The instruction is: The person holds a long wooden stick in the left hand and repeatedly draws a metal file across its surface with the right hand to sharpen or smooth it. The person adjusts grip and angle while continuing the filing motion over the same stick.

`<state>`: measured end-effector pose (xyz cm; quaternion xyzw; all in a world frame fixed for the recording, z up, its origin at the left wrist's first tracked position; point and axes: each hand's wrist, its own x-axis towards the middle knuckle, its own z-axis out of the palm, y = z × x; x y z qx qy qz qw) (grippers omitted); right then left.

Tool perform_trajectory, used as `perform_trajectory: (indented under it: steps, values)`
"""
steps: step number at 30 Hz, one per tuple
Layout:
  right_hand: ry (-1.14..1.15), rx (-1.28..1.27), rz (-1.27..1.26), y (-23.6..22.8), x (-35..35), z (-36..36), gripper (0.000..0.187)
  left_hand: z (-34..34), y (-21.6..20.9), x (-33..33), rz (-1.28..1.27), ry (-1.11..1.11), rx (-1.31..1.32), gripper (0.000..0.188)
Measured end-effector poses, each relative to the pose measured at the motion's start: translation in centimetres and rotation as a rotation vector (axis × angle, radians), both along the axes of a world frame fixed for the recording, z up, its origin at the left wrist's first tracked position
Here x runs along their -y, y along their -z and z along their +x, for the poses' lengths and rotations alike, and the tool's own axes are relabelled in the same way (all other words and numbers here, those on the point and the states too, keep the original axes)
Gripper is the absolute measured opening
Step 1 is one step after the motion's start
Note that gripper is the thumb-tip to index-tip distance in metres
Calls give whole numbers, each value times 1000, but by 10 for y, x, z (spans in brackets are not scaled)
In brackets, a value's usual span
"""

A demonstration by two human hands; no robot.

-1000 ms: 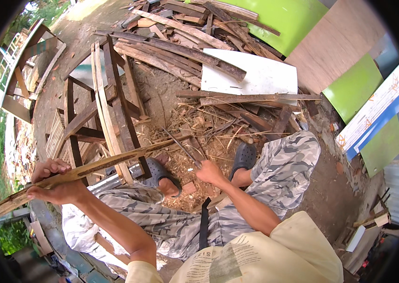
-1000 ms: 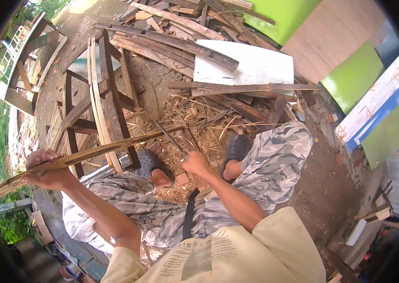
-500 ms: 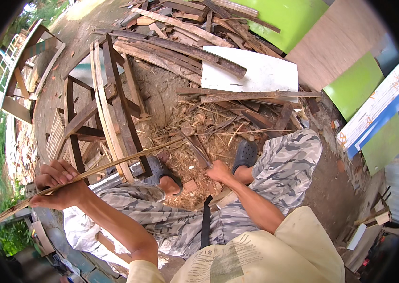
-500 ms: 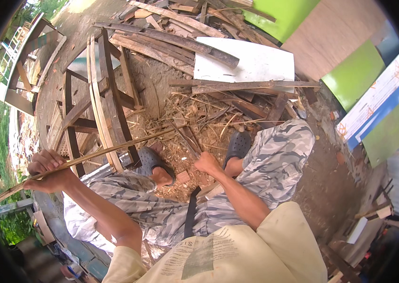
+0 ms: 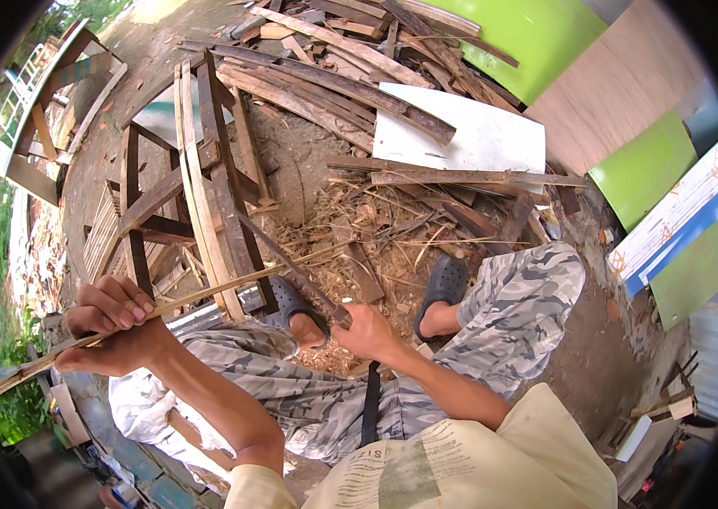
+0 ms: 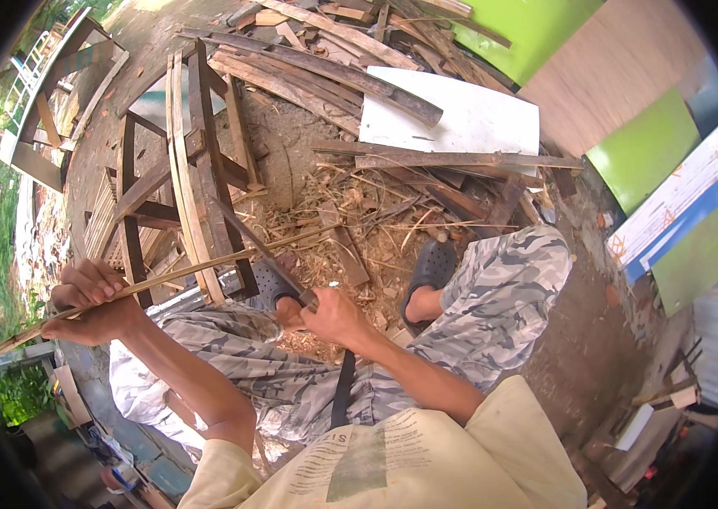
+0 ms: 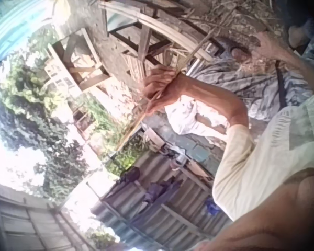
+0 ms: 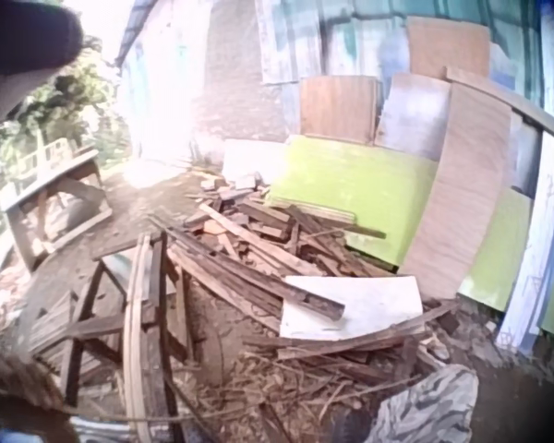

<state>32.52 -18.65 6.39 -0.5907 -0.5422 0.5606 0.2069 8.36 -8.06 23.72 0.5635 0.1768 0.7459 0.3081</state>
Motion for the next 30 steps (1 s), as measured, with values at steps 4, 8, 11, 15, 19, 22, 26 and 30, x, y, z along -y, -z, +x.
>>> perform_trajectory:
  steps: [4,8,11,15,19,22,26,30]
  values:
    - [-50,-49,1,-35,3,8,28,9,0,2,24,38,-42,67]
    - [-61,-115,135,-62,4,-3,32,17,-1,1,53,71,-76,67]
    - [0,-68,26,-9,8,5,24,18,-2,1,48,87,-71,68]
    - [-20,-49,11,-39,1,8,22,19,-4,2,48,94,-93,68]
    - [-25,-144,101,-49,4,2,29,19,-1,0,55,108,-91,68]
    - [5,110,-173,37,-2,25,29,16,-2,-1,60,134,-79,68]
    - [-42,106,-64,35,9,37,27,12,-1,-4,59,180,-56,67]
    - [-12,-32,140,-11,14,15,27,21,-4,2,4,46,107,67]
